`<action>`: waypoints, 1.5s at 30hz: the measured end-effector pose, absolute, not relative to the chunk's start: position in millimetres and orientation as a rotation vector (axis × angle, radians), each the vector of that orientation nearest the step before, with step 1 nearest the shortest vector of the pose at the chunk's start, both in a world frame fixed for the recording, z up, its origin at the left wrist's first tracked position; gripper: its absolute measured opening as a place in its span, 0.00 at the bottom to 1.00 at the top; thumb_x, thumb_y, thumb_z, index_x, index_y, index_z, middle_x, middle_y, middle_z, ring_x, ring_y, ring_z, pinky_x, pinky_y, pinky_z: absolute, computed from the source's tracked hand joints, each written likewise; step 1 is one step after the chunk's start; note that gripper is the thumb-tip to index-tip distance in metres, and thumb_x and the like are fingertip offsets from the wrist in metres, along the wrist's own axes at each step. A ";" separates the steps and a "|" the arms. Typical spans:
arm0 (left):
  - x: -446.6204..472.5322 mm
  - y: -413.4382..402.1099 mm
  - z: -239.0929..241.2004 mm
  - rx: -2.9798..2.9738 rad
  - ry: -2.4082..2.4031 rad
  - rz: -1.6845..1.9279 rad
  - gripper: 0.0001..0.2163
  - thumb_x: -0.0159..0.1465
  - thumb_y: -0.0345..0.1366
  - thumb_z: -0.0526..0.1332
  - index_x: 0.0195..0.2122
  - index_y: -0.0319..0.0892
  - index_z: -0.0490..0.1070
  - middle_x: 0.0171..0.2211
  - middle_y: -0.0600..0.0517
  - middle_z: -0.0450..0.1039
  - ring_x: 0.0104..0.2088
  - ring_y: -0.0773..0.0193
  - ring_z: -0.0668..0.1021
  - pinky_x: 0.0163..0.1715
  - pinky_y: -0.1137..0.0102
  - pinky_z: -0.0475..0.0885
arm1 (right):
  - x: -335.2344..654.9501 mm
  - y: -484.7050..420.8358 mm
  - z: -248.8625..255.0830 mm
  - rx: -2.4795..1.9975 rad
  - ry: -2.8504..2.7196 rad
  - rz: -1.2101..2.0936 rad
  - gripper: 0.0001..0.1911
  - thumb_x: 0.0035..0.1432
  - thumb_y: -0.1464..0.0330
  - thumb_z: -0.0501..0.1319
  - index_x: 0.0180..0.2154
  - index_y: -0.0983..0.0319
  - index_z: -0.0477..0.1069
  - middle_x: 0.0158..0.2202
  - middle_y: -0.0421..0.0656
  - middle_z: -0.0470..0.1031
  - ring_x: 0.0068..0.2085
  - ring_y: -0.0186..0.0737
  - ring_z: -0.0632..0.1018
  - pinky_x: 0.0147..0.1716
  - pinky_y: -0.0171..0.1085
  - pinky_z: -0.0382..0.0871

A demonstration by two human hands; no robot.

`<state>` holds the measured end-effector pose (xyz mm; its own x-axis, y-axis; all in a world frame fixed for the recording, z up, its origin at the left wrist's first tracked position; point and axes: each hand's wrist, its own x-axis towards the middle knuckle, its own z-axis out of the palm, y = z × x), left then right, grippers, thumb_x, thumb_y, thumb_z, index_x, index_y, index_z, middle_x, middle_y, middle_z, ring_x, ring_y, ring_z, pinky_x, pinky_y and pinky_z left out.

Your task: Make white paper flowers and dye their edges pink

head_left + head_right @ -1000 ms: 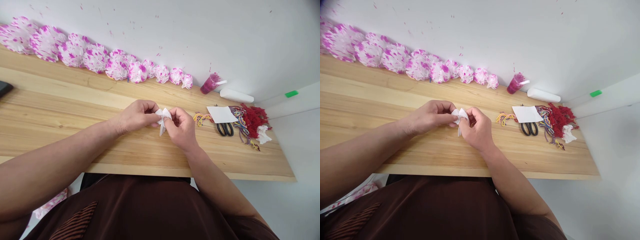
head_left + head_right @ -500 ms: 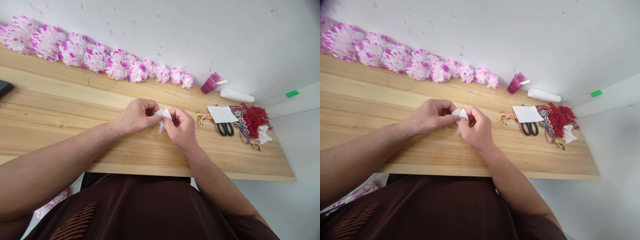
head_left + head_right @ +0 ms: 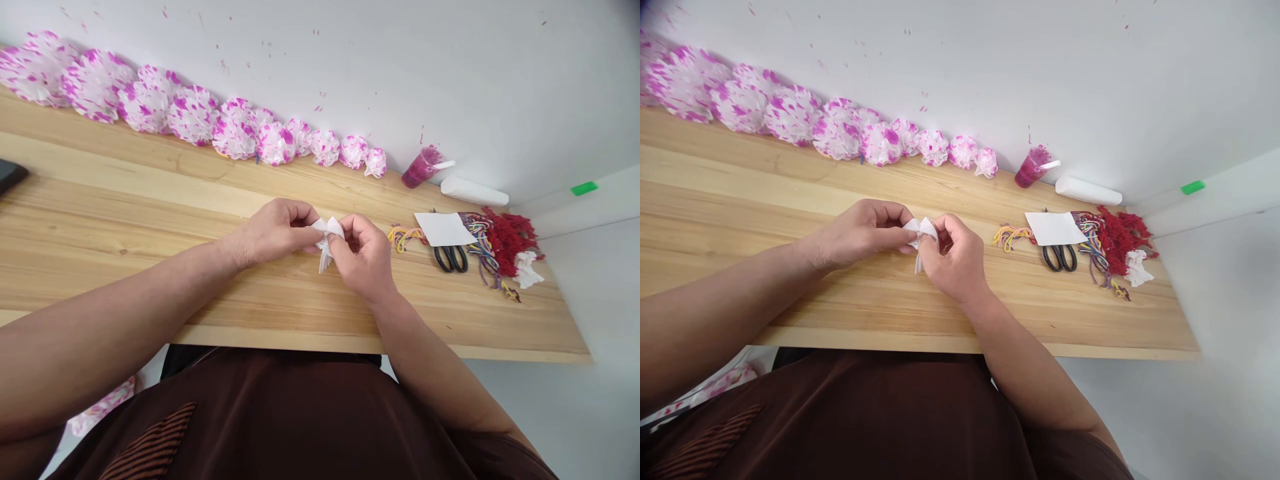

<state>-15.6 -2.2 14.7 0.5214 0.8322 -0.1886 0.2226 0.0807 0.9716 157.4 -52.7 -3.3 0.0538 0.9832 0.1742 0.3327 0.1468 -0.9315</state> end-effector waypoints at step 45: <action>-11.1 -6.6 5.1 1.654 0.972 0.868 0.10 0.59 0.41 0.68 0.30 0.40 0.75 0.30 0.51 0.77 0.32 0.64 0.77 0.31 0.71 0.72 | 158.9 -50.8 -1.8 -1.281 -1.436 0.829 0.09 0.62 0.67 0.63 0.29 0.59 0.67 0.23 0.35 0.67 0.25 0.31 0.66 0.26 0.35 0.59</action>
